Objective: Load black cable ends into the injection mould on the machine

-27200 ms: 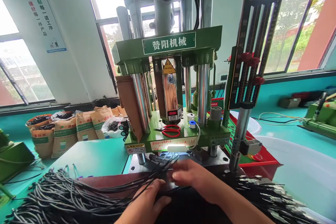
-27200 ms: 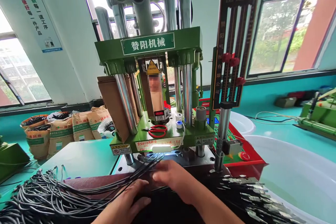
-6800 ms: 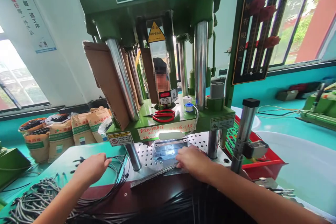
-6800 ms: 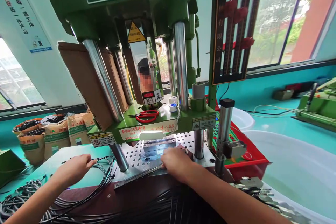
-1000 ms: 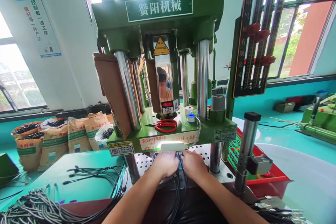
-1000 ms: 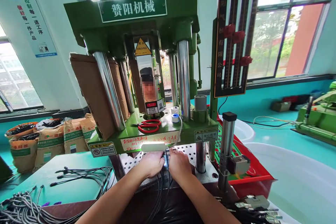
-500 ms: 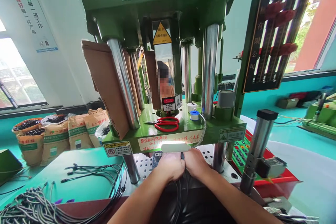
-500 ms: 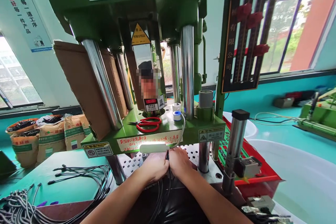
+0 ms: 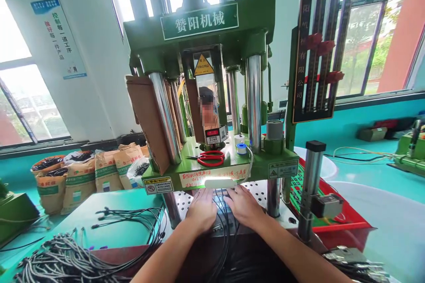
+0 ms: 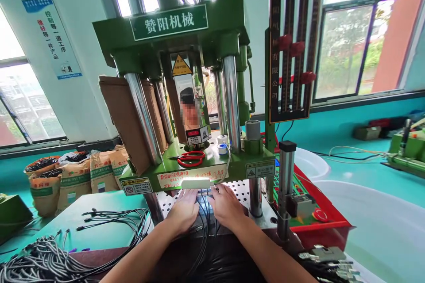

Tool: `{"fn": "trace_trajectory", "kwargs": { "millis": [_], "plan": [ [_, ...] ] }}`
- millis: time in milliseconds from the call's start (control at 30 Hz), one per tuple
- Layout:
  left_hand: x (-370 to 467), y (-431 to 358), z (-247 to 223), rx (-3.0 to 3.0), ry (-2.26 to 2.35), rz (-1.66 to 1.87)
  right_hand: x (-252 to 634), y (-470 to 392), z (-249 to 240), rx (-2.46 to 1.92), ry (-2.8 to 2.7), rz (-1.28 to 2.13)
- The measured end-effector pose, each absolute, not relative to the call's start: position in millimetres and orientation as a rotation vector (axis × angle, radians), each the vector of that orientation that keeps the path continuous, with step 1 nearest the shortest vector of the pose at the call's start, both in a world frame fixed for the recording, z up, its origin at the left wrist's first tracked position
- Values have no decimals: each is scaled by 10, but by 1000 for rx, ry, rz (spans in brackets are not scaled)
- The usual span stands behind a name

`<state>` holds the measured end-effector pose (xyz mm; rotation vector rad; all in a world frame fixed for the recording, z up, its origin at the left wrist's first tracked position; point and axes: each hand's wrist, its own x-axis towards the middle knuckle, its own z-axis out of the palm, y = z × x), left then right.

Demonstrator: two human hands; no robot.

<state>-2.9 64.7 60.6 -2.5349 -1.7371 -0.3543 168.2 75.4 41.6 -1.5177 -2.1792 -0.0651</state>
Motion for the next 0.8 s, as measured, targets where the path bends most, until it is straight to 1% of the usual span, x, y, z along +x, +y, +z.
{"fn": "trace_trajectory", "kwargs": {
  "millis": [200, 800],
  "plan": [
    [-63, 648, 494, -2501, -1757, -333, 1619, 735, 313, -1439, -2209, -78],
    [66, 694, 534, -2462, -1742, -397, 1521, 834, 397, -1429, -2214, -114]
  ]
}}
